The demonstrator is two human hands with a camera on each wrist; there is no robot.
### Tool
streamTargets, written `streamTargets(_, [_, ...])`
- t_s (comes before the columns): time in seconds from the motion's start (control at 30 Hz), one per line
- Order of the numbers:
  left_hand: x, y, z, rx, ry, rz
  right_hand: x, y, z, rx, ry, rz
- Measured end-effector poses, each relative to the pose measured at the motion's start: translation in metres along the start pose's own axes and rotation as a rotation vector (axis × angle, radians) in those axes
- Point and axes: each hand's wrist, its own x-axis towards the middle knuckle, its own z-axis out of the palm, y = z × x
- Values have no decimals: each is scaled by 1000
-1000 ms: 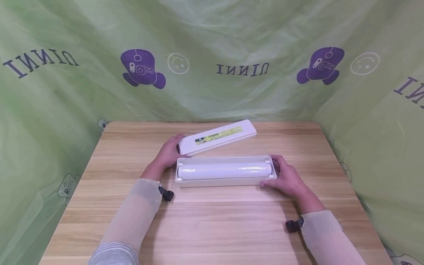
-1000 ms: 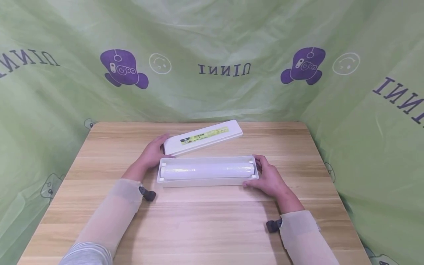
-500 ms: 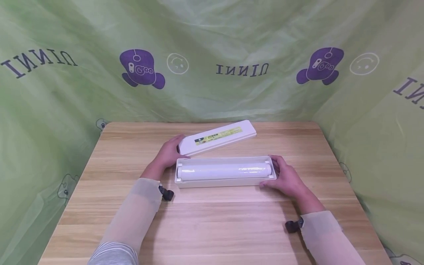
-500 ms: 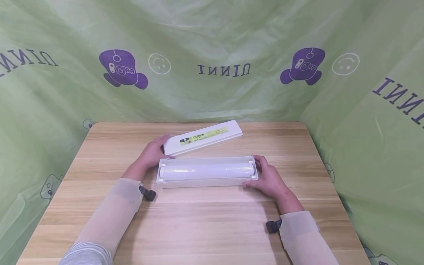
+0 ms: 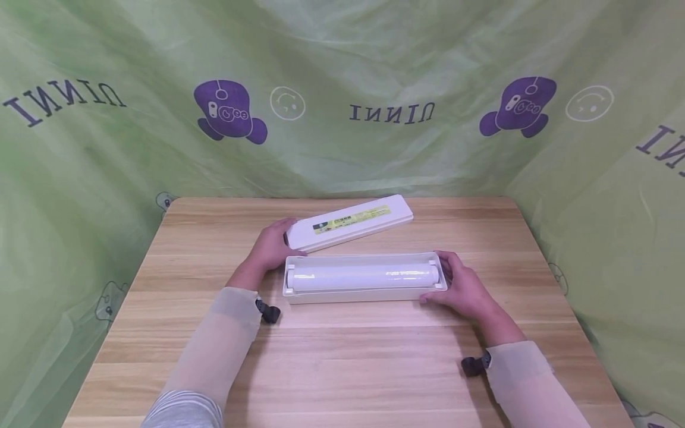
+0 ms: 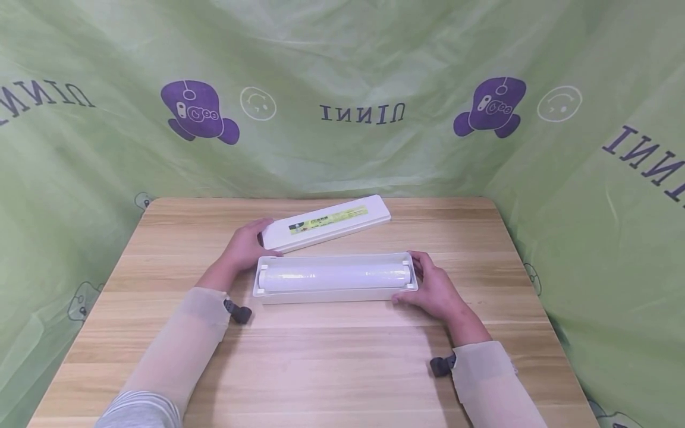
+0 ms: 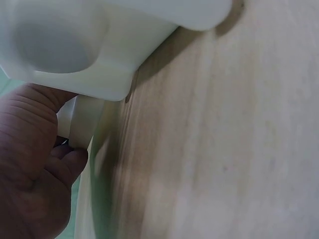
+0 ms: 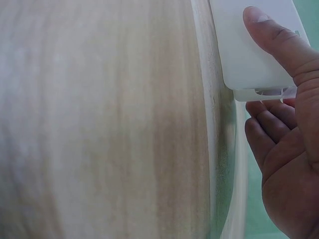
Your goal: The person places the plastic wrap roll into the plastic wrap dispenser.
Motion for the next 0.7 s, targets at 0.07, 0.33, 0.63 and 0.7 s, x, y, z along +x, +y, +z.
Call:
streamTargets(0.07, [0, 0, 0, 6, 1, -1, 0, 0, 0, -3, 0, -2])
streamTargets(0.33, [-1, 1, -1, 3, 20, -2, 0, 2, -1, 5, 9, -23])
streamTargets(0.63, [-3, 0, -2, -12, 45, -1, -1, 1, -1, 9, 11, -34])
streamTargets(0.7, [-3, 0, -3, -15, 46, 0, 0, 1, -1, 7, 13, -34])
